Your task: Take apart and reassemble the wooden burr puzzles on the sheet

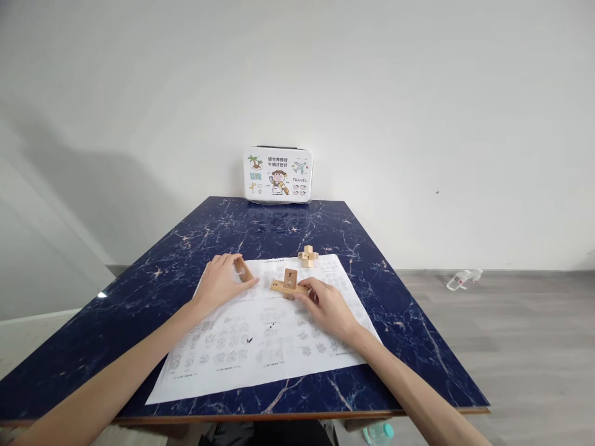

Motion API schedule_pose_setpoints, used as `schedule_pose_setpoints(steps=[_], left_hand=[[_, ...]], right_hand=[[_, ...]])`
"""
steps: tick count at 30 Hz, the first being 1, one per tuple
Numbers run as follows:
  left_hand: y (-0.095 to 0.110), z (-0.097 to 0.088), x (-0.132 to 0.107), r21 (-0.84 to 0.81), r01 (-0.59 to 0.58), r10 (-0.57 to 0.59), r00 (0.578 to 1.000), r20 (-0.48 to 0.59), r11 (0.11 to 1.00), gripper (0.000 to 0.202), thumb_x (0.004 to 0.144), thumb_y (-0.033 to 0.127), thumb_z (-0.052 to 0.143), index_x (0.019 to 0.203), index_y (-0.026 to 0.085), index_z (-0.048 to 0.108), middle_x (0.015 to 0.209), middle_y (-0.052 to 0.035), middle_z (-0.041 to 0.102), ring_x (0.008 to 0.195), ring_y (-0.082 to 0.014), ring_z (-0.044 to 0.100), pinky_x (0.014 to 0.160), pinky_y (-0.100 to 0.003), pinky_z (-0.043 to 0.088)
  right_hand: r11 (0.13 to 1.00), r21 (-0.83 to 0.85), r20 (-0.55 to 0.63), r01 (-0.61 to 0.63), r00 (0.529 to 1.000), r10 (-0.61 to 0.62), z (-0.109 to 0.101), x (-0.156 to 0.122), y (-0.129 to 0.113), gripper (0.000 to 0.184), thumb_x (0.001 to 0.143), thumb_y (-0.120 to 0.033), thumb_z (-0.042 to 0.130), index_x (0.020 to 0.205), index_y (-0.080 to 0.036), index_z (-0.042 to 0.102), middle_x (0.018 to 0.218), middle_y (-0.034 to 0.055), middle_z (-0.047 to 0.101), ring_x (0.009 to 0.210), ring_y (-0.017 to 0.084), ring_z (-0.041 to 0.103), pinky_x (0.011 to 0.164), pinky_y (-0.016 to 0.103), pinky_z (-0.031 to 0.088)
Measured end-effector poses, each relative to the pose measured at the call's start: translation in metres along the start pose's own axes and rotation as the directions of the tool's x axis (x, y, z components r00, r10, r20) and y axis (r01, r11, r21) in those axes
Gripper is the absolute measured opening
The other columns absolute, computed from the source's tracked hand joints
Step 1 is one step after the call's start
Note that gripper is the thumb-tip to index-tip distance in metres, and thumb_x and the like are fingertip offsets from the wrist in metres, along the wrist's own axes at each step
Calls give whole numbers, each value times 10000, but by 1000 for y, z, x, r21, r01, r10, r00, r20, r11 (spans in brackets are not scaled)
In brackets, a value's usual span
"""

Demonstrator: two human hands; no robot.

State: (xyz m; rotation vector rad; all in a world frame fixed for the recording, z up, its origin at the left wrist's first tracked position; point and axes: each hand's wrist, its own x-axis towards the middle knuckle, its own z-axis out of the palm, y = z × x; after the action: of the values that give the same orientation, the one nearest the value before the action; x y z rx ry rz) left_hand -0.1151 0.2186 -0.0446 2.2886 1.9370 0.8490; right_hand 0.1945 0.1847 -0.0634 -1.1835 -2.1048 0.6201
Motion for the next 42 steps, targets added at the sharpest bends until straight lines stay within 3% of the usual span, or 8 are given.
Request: schedule_pose_setpoints(steps=[6,8,10,15,21,25,32,42], left_hand=[[-1,3,-3,10,-24,24,999,-41,1000,776,821,669,726,1389,167,566,1464,-191,493,1381,-431,403,1149,-599,340],[6,3,-6,-47,-101,97,993,-72,994,688,875,584,721,1414,192,548,1529,-166,447,1442,-392,362,1190,-561,328],[16,2,-10,-138,-208,201,978,-59,968,485,971,493,641,1372,226,583,1468,-122,535,1409,-322,427,1186,-507,369],[36,7,-18,-327,-428,461,887,28,842,347,1039,470,571,1306,269,666,1283,-65,711,1247,-260,602,1087,-484,489],[34,16,-21,-242,-594,623,780,58,767,312,1070,364,539,1318,262,699,1274,-53,755,1270,-270,638,1070,-507,520],[36,15,-25,-219,-626,653,753,84,749,312,1072,317,528,1314,237,707,1279,-54,759,1320,-273,626,1100,-505,521],[35,18,-27,-194,-630,655,747,113,752,322,1068,273,512,1322,238,707,1341,-61,729,1345,-270,619,1152,-495,490],[39,13,-28,-174,-618,641,748,170,767,329,1049,210,521,1322,211,704,1358,-67,718,1330,-276,634,1165,-499,480]], right_hand=[[1000,11,10,13,1000,-13,-2,-1,-4,304,1033,-478,546,1143,-205,623,835,43,696,648,189,558,615,315,406],[1000,12,13,24,1000,-24,-2,-1,-5,292,1035,-470,544,1126,-204,623,807,36,680,636,184,547,605,309,396],[999,8,16,33,999,-33,-1,-2,-4,275,1038,-456,540,1108,-202,620,781,27,663,621,178,532,600,304,387],[999,10,3,40,999,-40,0,-1,-4,252,1035,-433,549,1070,-194,619,755,13,639,614,168,520,599,296,377],[995,-7,-38,103,994,-103,5,0,2,198,1023,-390,591,1056,-200,632,912,59,660,726,191,585,696,328,470],[987,12,-60,159,986,-158,9,0,10,160,1004,-354,632,1066,-207,648,1080,100,637,927,234,636,836,377,523],[987,-5,-73,160,984,-160,12,1,16,131,981,-314,664,1061,-211,658,1104,100,625,1021,257,648,958,438,535],[989,-51,-44,138,989,-141,8,2,14,126,963,-322,691,1036,-223,719,1112,100,635,1023,257,673,957,434,564]])
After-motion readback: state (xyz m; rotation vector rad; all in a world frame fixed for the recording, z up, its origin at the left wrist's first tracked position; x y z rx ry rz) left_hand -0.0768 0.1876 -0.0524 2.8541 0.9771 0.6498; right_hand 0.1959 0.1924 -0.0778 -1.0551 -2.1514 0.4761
